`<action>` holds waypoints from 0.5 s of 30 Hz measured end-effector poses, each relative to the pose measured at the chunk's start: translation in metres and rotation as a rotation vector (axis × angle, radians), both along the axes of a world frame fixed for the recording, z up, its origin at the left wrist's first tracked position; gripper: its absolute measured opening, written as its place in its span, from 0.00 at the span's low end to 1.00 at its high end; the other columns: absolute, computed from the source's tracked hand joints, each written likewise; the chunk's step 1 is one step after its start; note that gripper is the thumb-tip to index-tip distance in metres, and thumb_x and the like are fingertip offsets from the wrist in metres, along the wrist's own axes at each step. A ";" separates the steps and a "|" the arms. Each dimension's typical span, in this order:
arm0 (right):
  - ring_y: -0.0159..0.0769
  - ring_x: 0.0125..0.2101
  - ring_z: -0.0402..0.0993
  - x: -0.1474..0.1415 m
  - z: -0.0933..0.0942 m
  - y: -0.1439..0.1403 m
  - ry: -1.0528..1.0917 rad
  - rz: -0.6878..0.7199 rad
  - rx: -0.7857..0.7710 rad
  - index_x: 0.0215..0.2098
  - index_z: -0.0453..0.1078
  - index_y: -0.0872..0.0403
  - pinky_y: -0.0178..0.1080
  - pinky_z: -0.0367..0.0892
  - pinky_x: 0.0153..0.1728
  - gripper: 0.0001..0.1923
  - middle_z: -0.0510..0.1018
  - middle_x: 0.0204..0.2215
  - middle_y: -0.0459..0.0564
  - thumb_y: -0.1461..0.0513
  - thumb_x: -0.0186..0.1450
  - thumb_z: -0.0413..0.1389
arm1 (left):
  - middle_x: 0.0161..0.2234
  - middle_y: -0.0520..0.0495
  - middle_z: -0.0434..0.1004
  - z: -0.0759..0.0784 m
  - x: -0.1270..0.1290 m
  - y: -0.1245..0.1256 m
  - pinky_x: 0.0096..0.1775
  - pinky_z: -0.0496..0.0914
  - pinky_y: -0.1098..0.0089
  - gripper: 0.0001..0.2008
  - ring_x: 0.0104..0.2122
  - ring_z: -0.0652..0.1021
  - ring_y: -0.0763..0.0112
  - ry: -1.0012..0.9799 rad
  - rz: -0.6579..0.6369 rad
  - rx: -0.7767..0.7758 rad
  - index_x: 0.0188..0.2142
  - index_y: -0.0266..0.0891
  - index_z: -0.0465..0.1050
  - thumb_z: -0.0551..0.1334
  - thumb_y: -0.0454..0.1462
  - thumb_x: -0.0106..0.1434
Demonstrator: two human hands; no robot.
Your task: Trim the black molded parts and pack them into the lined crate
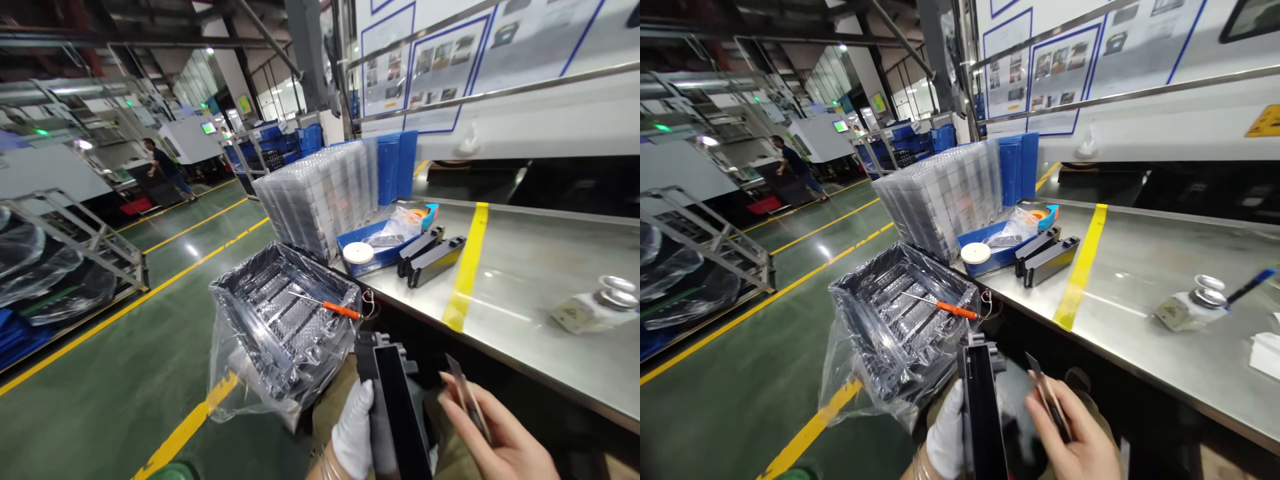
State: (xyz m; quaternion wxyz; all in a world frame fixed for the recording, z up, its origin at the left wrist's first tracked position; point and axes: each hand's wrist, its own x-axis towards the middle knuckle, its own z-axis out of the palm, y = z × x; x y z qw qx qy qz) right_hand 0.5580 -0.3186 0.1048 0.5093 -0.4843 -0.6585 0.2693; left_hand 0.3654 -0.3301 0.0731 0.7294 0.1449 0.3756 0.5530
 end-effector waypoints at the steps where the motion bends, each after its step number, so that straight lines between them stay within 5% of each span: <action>1: 0.34 0.33 0.83 -0.010 0.005 0.003 0.029 -0.006 0.029 0.40 0.78 0.48 0.26 0.76 0.36 0.09 0.85 0.35 0.46 0.53 0.67 0.63 | 0.45 0.40 0.84 0.002 0.004 -0.001 0.62 0.66 0.54 0.35 0.53 0.78 0.49 -0.022 -0.054 0.031 0.42 0.38 0.83 0.75 0.61 0.45; 5: 0.33 0.26 0.75 -0.037 0.016 0.012 0.044 0.037 0.054 0.29 0.71 0.50 0.30 0.73 0.29 0.17 0.75 0.24 0.46 0.48 0.68 0.59 | 0.40 0.42 0.83 0.032 0.009 0.000 0.52 0.72 0.60 0.32 0.42 0.80 0.59 -0.078 -0.168 0.096 0.42 0.38 0.84 0.74 0.60 0.49; 9: 0.36 0.27 0.73 -0.036 0.019 0.013 0.017 0.087 0.055 0.30 0.73 0.51 0.34 0.73 0.29 0.24 0.73 0.24 0.47 0.40 0.63 0.61 | 0.44 0.45 0.81 0.060 -0.005 0.008 0.51 0.70 0.65 0.23 0.44 0.78 0.65 0.044 -0.200 0.217 0.52 0.41 0.78 0.71 0.50 0.61; 15: 0.36 0.28 0.74 -0.006 0.044 0.030 -0.277 0.274 0.144 0.31 0.75 0.50 0.35 0.72 0.29 0.24 0.73 0.25 0.49 0.40 0.66 0.58 | 0.65 0.32 0.68 0.046 -0.032 0.017 0.66 0.58 0.55 0.48 0.64 0.69 0.49 0.505 -0.446 0.234 0.67 0.30 0.61 0.73 0.40 0.49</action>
